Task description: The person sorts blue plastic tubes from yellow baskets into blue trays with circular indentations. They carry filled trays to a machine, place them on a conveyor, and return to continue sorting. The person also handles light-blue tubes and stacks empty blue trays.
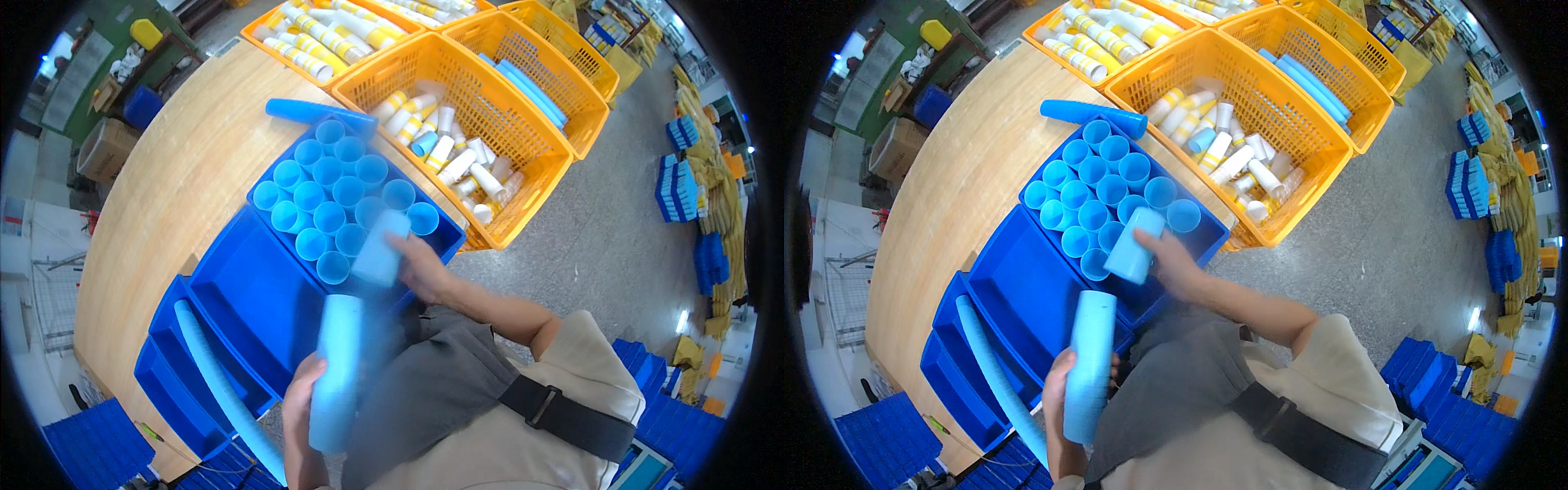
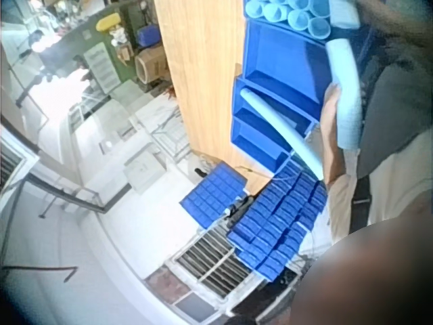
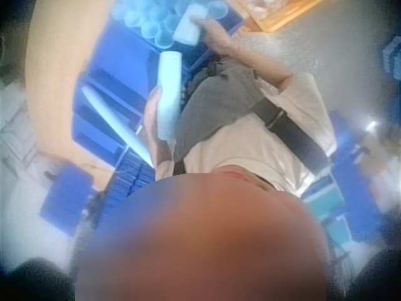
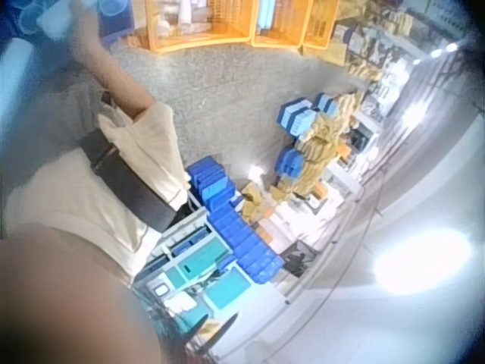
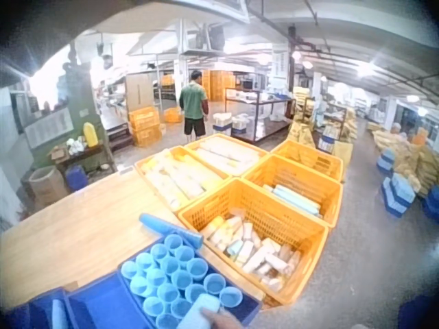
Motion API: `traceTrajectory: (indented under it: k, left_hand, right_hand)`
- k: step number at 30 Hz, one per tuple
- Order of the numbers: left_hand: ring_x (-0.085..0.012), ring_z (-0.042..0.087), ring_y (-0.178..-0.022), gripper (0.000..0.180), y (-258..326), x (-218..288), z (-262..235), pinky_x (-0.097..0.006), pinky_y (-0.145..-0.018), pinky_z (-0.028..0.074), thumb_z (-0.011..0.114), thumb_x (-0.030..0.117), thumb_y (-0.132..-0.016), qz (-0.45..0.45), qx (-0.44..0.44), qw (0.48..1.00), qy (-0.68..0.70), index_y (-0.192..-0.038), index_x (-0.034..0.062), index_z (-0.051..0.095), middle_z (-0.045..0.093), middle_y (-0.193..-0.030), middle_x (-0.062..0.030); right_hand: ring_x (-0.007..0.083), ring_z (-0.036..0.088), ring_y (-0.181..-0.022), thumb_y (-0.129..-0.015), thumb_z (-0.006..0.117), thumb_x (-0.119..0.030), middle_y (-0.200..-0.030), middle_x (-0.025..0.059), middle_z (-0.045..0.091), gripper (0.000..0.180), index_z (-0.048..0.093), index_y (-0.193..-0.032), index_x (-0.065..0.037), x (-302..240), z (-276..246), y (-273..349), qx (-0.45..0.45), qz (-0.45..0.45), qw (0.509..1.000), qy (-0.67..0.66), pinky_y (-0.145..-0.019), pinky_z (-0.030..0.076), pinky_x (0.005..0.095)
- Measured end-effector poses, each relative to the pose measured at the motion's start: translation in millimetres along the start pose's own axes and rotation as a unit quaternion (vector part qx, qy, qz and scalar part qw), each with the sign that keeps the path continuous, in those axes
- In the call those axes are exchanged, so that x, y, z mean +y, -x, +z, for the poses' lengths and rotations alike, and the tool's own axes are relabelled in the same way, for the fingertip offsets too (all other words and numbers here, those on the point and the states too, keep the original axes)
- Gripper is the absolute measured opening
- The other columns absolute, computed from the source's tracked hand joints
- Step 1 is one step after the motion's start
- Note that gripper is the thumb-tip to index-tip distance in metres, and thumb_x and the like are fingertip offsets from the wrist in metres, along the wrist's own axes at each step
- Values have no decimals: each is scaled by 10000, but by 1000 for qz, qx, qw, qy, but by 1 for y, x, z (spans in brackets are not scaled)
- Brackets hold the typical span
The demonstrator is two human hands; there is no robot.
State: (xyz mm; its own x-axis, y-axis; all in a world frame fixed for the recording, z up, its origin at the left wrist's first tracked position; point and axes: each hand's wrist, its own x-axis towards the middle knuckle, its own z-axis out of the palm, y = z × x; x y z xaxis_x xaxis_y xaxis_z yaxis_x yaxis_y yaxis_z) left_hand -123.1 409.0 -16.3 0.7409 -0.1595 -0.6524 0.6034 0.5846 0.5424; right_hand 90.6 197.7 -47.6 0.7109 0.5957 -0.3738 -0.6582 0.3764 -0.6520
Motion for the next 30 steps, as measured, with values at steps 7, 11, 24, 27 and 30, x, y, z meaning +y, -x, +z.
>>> traceTrajectory:
  k: [7, 11, 24, 27, 30]
  left_hand:
    - [-333, 704, -905, 656, 12, 23, 12, -428, -796, 598, 525, 467, -953, 125, 63, 983, 116, -1261, -112, 546, 660, -1129, -269]
    - [-279, 696, -825, 682, 6, 11, 10, -383, -753, 577, 333, 530, -1036, 75, 140, 987, 14, -1191, -83, 589, 699, -1027, -215]
    - [-202, 552, -1111, 772, -39, 26, 42, -335, -963, 466, 702, 290, -862, 6, -66, 975, -211, -1477, -7, 342, 543, -1285, -141]
    - [-215, 519, -1187, 766, -42, 29, 54, -344, -1008, 441, 690, 257, -874, -17, -69, 967, -246, -1495, 3, 319, 515, -1335, -158]
    - [-230, 482, -1259, 781, -46, 35, 61, -344, -1051, 411, 684, 231, -878, -22, -78, 965, -250, -1519, 12, 296, 482, -1396, -174]
  right_hand:
    - [298, 464, -1363, -966, 574, -563, -1530, 222, 380, 858, 245, -1533, -11, 42, -18, -8, -65, 380, 923, 13, -1116, 409, 469]
    - [309, 432, -1391, -934, 627, -497, -1555, 184, 372, 835, 271, -1536, -42, 37, -18, 13, -118, 159, 915, 353, -1119, 382, 489]
    - [159, 511, -1264, -912, 576, -216, -1435, -17, 544, 520, 520, -1426, -167, -8, -1, 62, -139, -462, 392, 783, -960, 412, 408]
    - [154, 539, -1227, -901, 616, -216, -1394, -17, 578, 502, 548, -1396, -168, -10, -9, 71, -132, -437, 386, 801, -874, 446, 383]
    - [153, 552, -1216, -905, 611, -215, -1393, -11, 582, 498, 546, -1396, -161, -12, -11, 75, -112, -444, 386, 801, -838, 450, 372]
